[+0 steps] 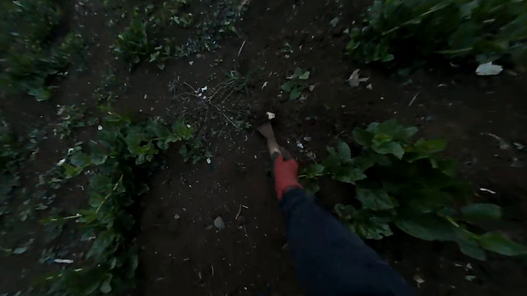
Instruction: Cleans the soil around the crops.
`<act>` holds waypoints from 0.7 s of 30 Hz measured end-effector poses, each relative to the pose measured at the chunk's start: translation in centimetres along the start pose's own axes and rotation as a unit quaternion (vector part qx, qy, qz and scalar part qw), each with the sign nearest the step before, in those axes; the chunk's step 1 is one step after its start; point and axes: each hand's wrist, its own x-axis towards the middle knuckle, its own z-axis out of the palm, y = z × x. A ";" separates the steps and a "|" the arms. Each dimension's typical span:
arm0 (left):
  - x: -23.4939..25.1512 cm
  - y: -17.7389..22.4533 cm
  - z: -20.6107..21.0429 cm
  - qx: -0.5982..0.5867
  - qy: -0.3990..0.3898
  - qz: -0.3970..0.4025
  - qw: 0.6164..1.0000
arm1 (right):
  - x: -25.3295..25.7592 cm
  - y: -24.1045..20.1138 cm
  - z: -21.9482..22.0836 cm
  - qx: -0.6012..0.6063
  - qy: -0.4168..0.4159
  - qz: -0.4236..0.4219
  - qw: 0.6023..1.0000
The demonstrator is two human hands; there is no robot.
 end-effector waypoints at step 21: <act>3.0 21.5 -20.1 -0.103 0.343 0.253 0.899 | -7.7 2.1 -6.3 -0.120 -0.055 -0.025 0.991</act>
